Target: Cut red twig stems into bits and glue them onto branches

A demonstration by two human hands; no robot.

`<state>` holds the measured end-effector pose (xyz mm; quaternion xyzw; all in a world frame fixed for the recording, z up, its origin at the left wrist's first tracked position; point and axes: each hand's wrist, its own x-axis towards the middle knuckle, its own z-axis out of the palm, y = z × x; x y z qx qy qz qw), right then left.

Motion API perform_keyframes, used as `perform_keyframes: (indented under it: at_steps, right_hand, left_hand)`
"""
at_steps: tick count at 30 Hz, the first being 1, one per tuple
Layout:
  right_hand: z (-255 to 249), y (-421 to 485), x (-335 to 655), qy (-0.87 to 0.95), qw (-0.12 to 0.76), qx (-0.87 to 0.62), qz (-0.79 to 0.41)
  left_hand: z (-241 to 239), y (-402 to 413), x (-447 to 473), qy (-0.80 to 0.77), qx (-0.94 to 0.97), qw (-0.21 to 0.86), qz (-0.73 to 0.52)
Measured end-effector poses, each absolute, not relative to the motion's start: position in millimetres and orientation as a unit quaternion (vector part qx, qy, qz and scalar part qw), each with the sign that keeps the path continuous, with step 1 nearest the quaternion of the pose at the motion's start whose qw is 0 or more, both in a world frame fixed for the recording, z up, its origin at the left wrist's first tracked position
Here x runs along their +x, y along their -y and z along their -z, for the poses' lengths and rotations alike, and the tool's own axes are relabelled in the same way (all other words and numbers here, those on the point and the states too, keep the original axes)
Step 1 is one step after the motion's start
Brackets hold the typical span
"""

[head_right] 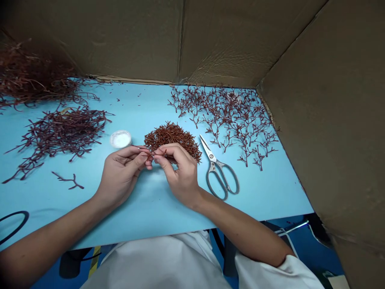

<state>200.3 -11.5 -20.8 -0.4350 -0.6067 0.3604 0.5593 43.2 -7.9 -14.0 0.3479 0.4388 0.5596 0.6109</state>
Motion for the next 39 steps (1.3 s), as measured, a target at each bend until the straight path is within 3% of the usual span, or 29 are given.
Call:
perform_keyframes:
  at_steps: [30, 39]
  right_hand:
    - [24.1, 10.6, 199.1, 0.617, 0.559, -0.440, -0.336]
    - [20.0, 8.7, 197.5, 0.525, 0.573, -0.427, -0.463]
  left_hand:
    - [13.7, 10.9, 45.3, -0.422, 0.349, 0.613, -0.570]
    - [15.2, 4.1, 38.7, -0.379, 0.347, 0.662, -0.546]
